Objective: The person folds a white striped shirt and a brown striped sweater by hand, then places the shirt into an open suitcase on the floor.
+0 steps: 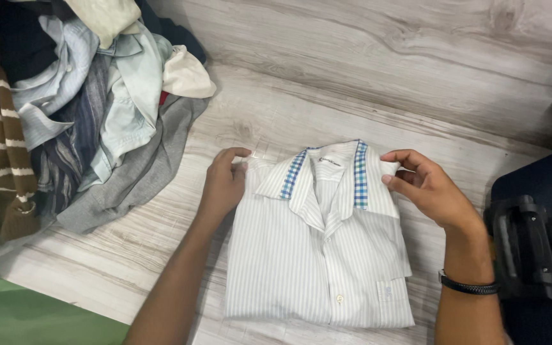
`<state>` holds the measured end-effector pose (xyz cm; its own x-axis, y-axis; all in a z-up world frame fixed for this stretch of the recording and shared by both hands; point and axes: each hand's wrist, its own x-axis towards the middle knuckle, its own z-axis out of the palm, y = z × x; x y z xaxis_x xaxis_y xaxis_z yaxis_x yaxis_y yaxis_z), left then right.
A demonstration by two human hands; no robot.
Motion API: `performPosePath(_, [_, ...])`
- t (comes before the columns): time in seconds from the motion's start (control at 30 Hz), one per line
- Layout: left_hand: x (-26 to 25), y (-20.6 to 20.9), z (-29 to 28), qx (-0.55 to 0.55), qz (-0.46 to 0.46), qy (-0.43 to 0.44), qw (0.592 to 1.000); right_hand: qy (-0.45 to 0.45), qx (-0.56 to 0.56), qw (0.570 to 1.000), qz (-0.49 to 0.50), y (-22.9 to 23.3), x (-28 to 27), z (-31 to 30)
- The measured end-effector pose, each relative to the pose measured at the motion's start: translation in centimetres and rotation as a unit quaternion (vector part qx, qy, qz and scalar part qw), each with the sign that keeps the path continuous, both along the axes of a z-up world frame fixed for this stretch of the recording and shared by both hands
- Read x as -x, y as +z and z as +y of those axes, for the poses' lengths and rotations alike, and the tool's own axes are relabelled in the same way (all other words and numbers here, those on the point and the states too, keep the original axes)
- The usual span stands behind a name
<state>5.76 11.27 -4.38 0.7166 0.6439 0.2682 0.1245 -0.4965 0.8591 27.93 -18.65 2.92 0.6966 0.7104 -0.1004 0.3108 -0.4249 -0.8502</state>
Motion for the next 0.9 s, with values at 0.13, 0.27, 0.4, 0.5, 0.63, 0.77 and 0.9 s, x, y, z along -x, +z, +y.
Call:
performPosePath(0.13, [0.2, 1.4, -1.3, -0.028, 0.058, 0.045, 0.997, 0.012, 0.120, 0.990, -0.068, 0.7, 0.3, -0.5])
performPosePath(0.27, [-0.3, 0.3, -1.3, 0.011, 0.106, -0.012, 0.994, 0.146, 0.274, 0.924, -0.223, 0.5, 0.7, -0.9])
performPosePath(0.4, [-0.4, -2.0, -0.3, 0.050, 0.074, -0.029, 0.996, 0.113, 0.247, 0.943, -0.193, -0.9, 1.0, 0.2])
performPosePath(0.5, [-0.2, -2.3, 0.0, 0.285, 0.011, -0.042, 0.957, 0.064, 0.124, 0.987, -0.079, -0.6, 0.8, 0.2])
performPosePath(0.63, [0.1, -1.3, -0.3, 0.163, 0.087, -0.004, 0.983, 0.002, 0.110, 0.994, -0.008, 0.3, 0.7, 0.6])
performPosePath(0.77, [0.2, -0.2, -1.0, -0.023, 0.069, 0.014, 0.997, -0.051, 0.226, 0.969, -0.082, 0.2, 1.8, 1.0])
performPosePath(0.9, [1.0, 0.9, -1.8, -0.052, 0.007, -0.022, 0.998, 0.109, 0.226, 0.945, -0.209, 1.1, 2.2, 0.2])
